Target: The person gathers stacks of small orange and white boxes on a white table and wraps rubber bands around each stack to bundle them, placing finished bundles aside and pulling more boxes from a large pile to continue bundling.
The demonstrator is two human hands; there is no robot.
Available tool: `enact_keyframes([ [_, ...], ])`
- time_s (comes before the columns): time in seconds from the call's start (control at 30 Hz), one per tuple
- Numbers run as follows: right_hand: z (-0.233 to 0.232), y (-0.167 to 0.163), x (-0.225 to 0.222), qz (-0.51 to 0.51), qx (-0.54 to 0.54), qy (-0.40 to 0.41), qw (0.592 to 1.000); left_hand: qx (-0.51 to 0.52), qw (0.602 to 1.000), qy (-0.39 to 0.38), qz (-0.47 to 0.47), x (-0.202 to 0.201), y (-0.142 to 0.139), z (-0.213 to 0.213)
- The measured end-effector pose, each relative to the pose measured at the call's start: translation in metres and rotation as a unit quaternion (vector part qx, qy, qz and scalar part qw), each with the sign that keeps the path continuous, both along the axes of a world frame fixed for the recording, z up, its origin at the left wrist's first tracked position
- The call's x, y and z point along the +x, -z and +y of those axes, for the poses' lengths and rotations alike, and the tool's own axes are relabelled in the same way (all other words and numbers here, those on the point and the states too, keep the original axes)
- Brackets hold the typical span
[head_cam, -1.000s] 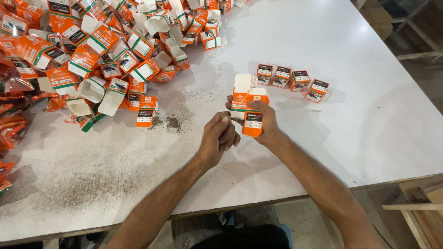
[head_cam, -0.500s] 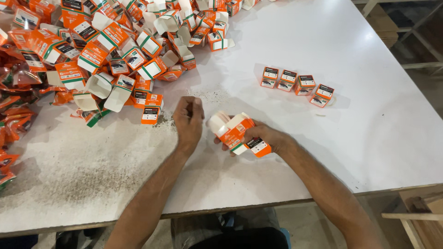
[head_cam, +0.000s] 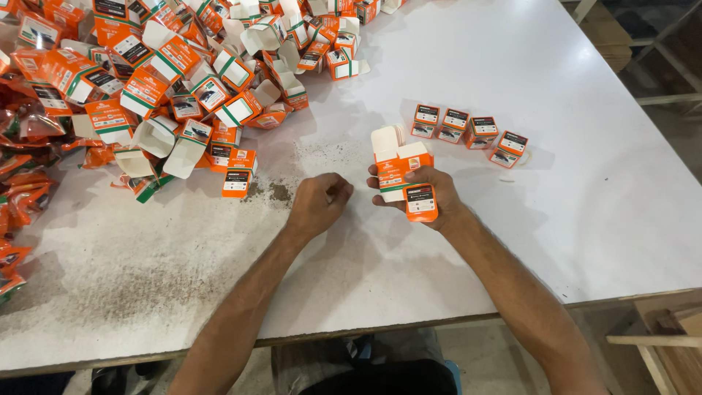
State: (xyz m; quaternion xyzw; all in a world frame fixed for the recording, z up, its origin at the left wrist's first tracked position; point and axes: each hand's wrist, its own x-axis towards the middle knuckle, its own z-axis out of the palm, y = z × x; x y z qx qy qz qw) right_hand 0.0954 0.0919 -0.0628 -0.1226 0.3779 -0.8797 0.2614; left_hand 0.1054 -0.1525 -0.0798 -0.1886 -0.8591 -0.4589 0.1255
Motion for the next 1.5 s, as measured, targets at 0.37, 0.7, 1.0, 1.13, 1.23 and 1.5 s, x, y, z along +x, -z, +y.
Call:
enact_keyframes([
  [0.37,-0.009,0.007,0.003,0.023,0.011,-0.037,0.999,-0.175,0.961,-0.183,0.107,0.003,-0.001,-0.012],
  [0.7,-0.026,0.033,0.010,-0.018,0.026,-0.081,0.996,0.356,0.885,0.160,-0.256,0.009,0.009,0.017],
  [1.0,-0.045,0.052,0.021,0.222,0.289,0.074,0.928,0.321,0.939,0.112,-0.057,0.012,0.017,0.028],
  [1.13,-0.047,0.046,0.024,0.145,0.263,0.128,0.945,0.185,0.976,-0.015,0.115,0.023,0.009,0.032],
  [1.23,-0.045,0.039,0.017,0.066,0.188,0.091,0.976,0.109,0.957,-0.071,0.260,0.029,-0.002,0.030],
  [1.5,-0.046,0.051,0.016,0.024,0.120,0.045,0.991,0.043,0.984,0.021,0.173,0.015,0.000,0.025],
])
